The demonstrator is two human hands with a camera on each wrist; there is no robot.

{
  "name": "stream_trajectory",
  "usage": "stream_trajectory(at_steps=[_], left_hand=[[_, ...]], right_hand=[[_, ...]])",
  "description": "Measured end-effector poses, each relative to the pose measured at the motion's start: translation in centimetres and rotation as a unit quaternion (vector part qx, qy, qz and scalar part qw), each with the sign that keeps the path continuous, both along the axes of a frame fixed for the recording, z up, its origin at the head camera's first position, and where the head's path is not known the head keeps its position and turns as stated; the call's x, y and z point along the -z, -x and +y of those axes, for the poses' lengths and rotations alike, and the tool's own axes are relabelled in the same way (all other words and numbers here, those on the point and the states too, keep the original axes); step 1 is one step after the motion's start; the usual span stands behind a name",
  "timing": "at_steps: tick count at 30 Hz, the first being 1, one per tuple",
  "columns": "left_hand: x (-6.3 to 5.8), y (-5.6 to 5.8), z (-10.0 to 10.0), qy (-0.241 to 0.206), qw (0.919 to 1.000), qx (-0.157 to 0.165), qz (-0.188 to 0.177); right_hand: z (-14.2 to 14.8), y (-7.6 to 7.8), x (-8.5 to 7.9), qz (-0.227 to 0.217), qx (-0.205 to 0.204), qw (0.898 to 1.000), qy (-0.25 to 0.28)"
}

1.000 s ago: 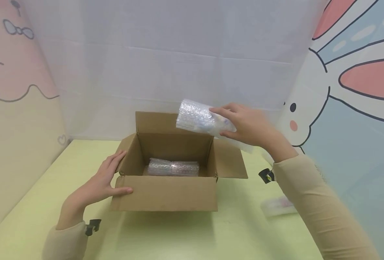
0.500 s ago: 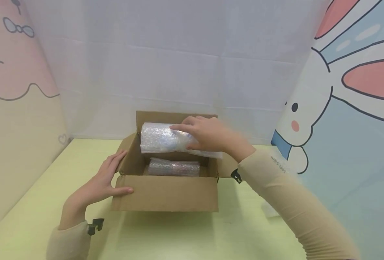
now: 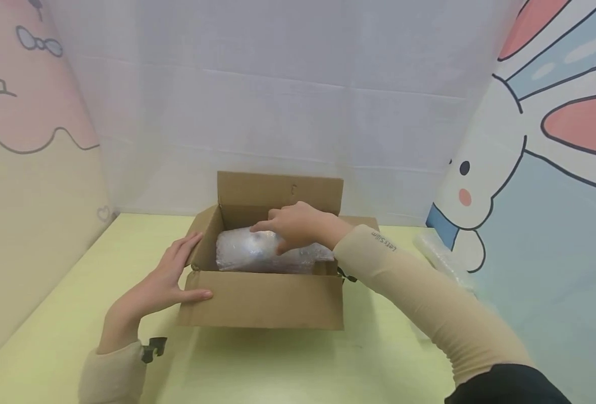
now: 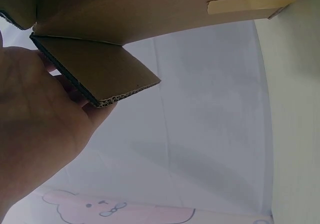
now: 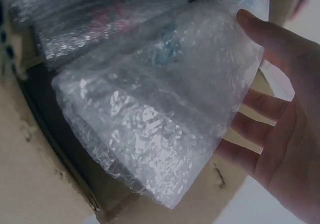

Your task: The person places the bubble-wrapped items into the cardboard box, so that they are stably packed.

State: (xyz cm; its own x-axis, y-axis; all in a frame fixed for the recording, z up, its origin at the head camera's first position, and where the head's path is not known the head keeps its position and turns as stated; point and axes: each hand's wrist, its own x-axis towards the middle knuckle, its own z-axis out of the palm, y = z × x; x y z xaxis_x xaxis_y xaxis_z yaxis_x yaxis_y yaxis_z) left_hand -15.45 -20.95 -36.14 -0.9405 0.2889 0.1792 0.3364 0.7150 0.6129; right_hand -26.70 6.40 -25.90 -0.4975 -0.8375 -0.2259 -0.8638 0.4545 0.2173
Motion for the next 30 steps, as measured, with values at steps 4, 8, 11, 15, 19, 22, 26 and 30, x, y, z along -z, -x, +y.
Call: stream_trajectory(at_steps=[4,8,11,15,19,22,26,30], left_hand=[[0.0,0.0,0.1,0.001,1.0000,0.001,0.000],[0.0,0.0,0.2,0.001,1.0000,0.001,0.000],[-0.1,-0.1,0.2,0.002,1.0000,0.002,0.001],[-0.2,-0.1,0.1,0.004,1.0000,0.001,0.004],[-0.2,-0.1,0.1,0.004,1.0000,0.000,0.004],[-0.1,0.0,0.1,0.003,1.0000,-0.002,0.001],[0.0,0.1,0.0,0.003,1.0000,-0.003,-0.003],[0.1,0.1,0.0,0.002,1.0000,-0.002,-0.002]], right_hand=[[-0.7,0.7,1.3,-0.013,-0.005,0.999,-0.036],[-1.2,1.1,2.2,-0.027,-0.001,0.998,-0.062],[-1.6,1.2,2.5,-0.036,0.004,0.997,-0.072],[-2.1,1.3,3.0,-0.057,0.014,0.995,-0.079],[-2.5,1.2,3.4,-0.073,0.036,0.992,-0.101],[-2.5,1.2,3.6,-0.077,0.046,0.988,-0.122],[-2.4,1.3,3.9,-0.081,0.050,0.987,-0.130],[-2.1,1.5,3.7,-0.091,0.047,0.988,-0.115]])
